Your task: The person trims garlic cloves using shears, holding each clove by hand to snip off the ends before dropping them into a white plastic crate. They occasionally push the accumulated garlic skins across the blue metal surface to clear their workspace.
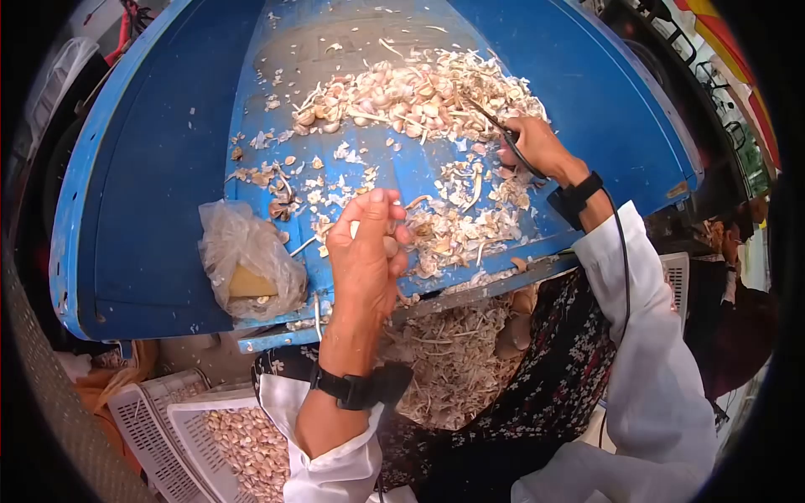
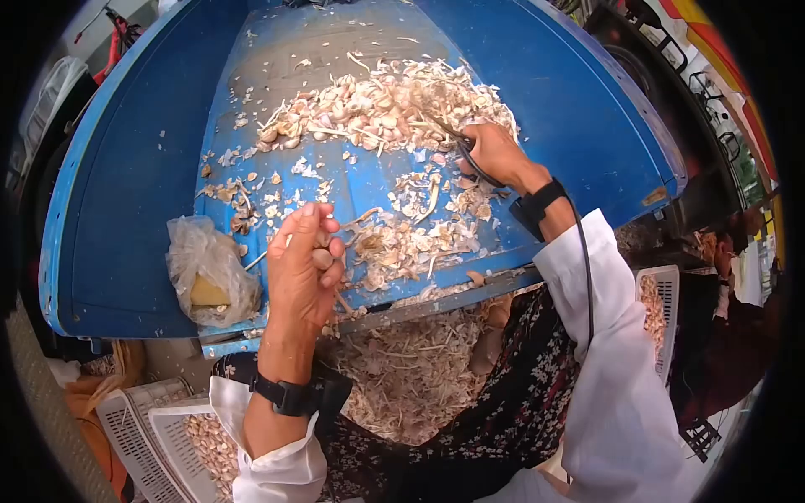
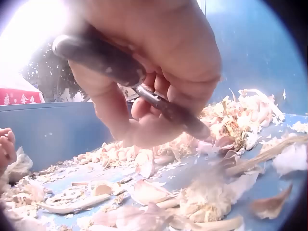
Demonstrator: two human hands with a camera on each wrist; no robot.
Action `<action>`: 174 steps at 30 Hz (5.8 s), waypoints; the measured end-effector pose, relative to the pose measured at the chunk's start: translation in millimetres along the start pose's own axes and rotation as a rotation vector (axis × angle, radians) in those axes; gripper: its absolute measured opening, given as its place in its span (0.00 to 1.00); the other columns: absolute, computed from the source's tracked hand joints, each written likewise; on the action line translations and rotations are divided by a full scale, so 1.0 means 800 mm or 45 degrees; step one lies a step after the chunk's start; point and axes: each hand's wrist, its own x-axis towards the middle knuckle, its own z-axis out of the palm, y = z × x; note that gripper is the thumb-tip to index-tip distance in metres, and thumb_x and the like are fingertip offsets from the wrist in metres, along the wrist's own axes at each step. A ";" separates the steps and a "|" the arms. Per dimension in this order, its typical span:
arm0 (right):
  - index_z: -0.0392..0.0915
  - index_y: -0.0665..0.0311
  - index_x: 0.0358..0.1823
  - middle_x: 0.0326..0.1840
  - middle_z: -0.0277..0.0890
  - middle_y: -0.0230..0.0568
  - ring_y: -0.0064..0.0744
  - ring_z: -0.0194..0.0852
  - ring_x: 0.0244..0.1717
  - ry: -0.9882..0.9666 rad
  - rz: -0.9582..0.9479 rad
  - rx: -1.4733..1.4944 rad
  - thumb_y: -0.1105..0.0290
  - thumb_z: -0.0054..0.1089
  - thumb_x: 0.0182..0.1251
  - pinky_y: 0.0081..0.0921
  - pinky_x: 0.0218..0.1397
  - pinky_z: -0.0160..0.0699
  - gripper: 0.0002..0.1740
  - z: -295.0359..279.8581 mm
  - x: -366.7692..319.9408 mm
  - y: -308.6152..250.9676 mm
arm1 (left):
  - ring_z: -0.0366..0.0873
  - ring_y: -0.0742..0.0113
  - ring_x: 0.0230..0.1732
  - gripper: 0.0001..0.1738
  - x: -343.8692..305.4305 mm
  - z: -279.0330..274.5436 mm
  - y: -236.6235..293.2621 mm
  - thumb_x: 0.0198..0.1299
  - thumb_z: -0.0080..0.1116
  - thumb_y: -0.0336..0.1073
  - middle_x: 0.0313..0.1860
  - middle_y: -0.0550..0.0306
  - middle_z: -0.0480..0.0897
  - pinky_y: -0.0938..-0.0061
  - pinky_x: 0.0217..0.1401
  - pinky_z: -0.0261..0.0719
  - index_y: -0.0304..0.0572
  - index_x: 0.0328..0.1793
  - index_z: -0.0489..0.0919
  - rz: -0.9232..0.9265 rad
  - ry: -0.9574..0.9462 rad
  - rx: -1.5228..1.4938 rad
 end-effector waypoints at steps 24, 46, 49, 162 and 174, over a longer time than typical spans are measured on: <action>0.74 0.69 0.28 0.22 0.74 0.52 0.45 0.75 0.24 0.096 -0.325 -0.291 0.72 0.65 0.48 0.36 0.28 0.69 0.11 0.022 -0.021 0.019 | 0.78 0.70 0.31 0.16 0.006 0.021 -0.041 0.69 0.47 0.39 0.43 0.50 0.79 0.88 0.13 0.61 0.41 0.59 0.68 -0.270 -0.385 -0.536; 0.71 0.66 0.26 0.20 0.71 0.45 0.50 0.72 0.26 -0.018 -0.524 -0.124 0.49 0.71 0.46 0.39 0.30 0.69 0.27 0.001 -0.090 -0.095 | 0.71 0.75 0.22 0.13 0.015 0.016 -0.049 0.67 0.50 0.34 0.36 0.54 0.78 0.88 0.10 0.58 0.38 0.53 0.68 -0.215 -0.105 -0.421; 0.72 0.66 0.25 0.21 0.72 0.46 0.51 0.73 0.26 -0.025 -0.512 -0.189 0.47 0.69 0.48 0.40 0.29 0.70 0.27 0.009 -0.092 -0.090 | 0.71 0.75 0.21 0.13 0.009 0.023 -0.051 0.67 0.51 0.34 0.36 0.54 0.78 0.87 0.09 0.58 0.38 0.53 0.68 -0.157 -0.117 -0.304; 0.78 0.67 0.29 0.22 0.76 0.32 0.17 0.70 0.23 0.069 -0.370 0.876 0.70 0.69 0.48 0.18 0.27 0.69 0.11 0.044 -0.053 -0.150 | 0.75 0.75 0.26 0.20 0.007 0.017 -0.048 0.60 0.62 0.33 0.30 0.58 0.78 0.85 0.14 0.66 0.32 0.56 0.72 0.070 -0.100 -0.018; 0.75 0.67 0.30 0.20 0.72 0.40 0.24 0.70 0.22 0.504 -0.346 0.068 0.66 0.64 0.55 0.27 0.27 0.68 0.11 0.011 -0.006 -0.087 | 0.74 0.76 0.30 0.14 0.007 0.011 -0.044 0.63 0.58 0.34 0.37 0.60 0.77 0.90 0.16 0.66 0.44 0.53 0.72 -0.135 -0.323 -0.543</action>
